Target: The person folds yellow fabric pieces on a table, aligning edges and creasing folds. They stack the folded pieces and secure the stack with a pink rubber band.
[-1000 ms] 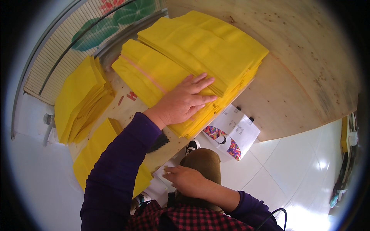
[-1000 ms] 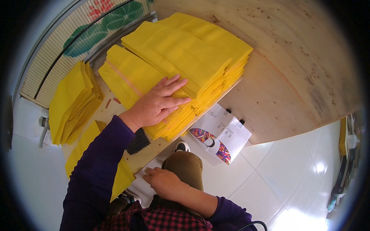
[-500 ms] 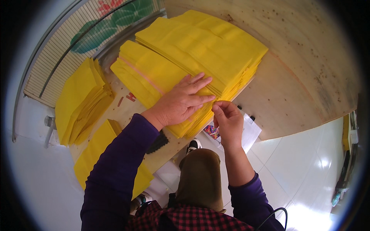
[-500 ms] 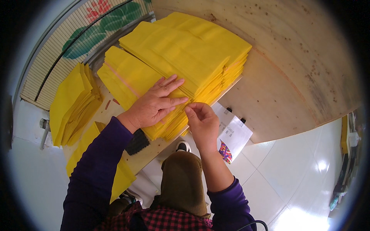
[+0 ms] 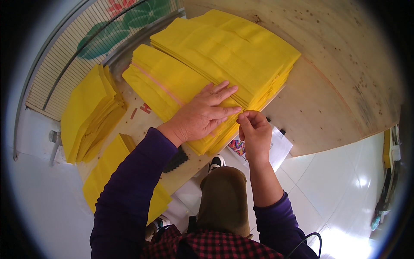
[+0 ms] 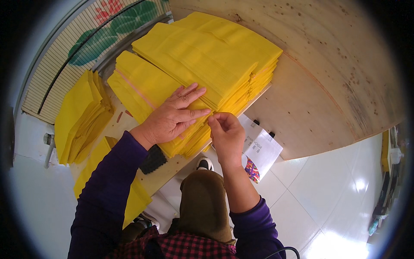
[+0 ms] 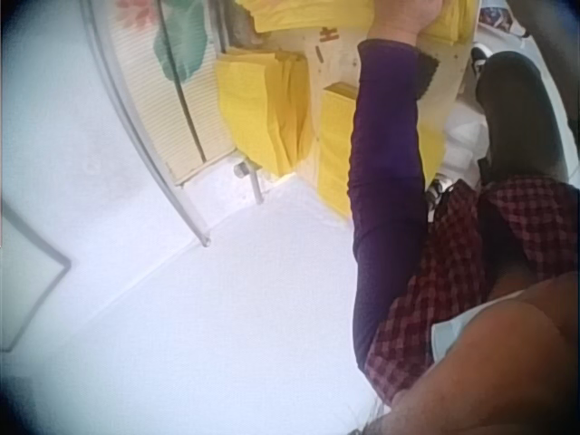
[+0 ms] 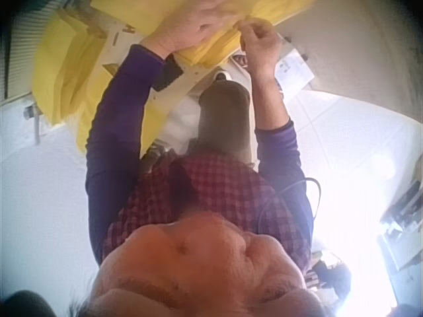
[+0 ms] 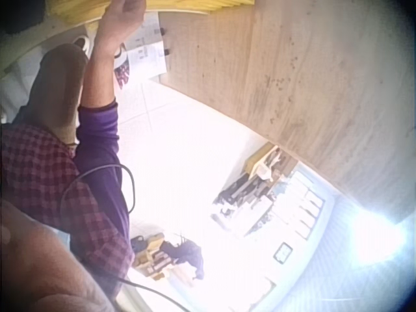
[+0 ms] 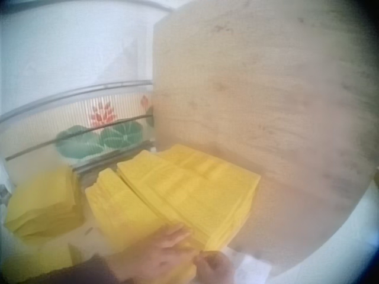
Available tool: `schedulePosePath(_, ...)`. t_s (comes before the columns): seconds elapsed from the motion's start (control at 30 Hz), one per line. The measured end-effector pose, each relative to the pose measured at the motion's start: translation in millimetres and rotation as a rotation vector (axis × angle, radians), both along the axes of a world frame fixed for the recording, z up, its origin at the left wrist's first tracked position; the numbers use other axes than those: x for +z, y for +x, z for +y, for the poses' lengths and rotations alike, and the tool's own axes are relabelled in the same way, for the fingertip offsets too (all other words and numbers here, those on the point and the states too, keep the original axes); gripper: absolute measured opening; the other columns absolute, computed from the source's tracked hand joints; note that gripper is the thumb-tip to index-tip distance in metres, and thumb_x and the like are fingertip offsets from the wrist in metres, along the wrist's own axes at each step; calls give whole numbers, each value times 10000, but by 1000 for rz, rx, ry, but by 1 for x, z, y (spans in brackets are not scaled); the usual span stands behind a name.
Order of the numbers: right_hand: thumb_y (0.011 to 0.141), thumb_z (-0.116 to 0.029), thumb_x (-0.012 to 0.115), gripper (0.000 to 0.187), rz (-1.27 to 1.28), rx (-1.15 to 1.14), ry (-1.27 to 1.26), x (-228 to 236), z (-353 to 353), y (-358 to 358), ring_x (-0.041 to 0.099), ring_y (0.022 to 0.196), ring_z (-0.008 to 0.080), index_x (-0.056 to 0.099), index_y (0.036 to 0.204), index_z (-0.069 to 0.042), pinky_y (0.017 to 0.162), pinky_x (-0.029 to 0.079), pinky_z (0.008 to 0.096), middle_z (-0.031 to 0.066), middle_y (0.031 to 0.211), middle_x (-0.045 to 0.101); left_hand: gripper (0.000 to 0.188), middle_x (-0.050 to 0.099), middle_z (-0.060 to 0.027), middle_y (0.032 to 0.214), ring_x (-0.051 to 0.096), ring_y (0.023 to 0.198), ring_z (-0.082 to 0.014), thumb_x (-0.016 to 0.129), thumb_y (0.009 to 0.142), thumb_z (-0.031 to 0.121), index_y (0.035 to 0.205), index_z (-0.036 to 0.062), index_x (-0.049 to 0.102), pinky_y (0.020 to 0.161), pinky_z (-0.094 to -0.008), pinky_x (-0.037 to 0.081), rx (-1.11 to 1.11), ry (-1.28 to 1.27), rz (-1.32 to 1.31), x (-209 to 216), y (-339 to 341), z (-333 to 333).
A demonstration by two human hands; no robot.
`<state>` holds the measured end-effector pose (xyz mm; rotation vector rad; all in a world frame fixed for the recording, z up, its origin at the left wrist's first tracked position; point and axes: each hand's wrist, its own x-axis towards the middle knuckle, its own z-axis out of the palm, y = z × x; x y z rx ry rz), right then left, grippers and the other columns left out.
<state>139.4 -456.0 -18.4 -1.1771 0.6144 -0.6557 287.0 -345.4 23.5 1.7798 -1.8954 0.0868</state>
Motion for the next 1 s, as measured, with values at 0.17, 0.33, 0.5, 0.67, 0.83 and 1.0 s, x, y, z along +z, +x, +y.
schedulePosePath(0.17, 931, -111, 623, 117, 0, 10, -13, 0, -1, 2, 462, 521, 62, 593, 915, 1, 457, 359, 205, 30, 751, 599, 353, 387, -122, 1493, 332, 1391, -332, 587, 882, 114, 1220, 189, 658, 1137, -455, 245, 2, 6, -2, 0, 0, 0)
schedulePosePath(0.33, 935, -112, 609, 121, 47, 27, -122, 1, -6, 1, 466, 532, 57, 587, 901, 2, 466, 370, 205, 23, 734, 593, 353, 385, -121, 1494, 326, 1394, -330, 588, 881, 114, 1219, 190, 659, 1139, -455, 242, -2, 15, 6, 0, 0, 0)
schedulePosePath(0.5, 927, -94, 603, 101, 105, 29, -400, -5, -14, -1, 486, 561, 47, 586, 906, 3, 494, 401, 202, 11, 738, 598, 364, 379, -119, 1498, 323, 1397, -328, 589, 874, 106, 1222, 189, 657, 1140, -454, 240, 0, 23, 2, 0, 0, 0)
schedulePosePath(0.67, 921, -81, 603, 85, 132, -33, -526, -8, -20, -2, 492, 563, 50, 588, 907, 2, 498, 407, 202, 7, 740, 601, 369, 378, -116, 1499, 323, 1397, -328, 585, 875, 100, 1225, 191, 655, 1141, -458, 238, 2, 30, 3, 1, -1, 0)
schedulePosePath(0.83, 891, -62, 633, 71, 156, -22, -349, -4, -20, -8, 536, 611, 63, 602, 898, 2, 553, 447, 226, 17, 728, 620, 369, 383, -115, 1496, 327, 1395, -327, 584, 875, 96, 1224, 191, 656, 1140, -460, 240, 2, 26, 6, 2, -1, 0)
schedulePosePath(1.0, 903, -77, 632, 79, 74, -27, -294, -3, -11, -1, 503, 538, 46, 612, 918, -2, 469, 404, 194, 12, 727, 609, 366, 409, -128, 1475, 347, 1380, -339, 602, 858, 90, 1210, 169, 664, 1134, -457, 260, 10, 15, -17, 1, -1, 1)
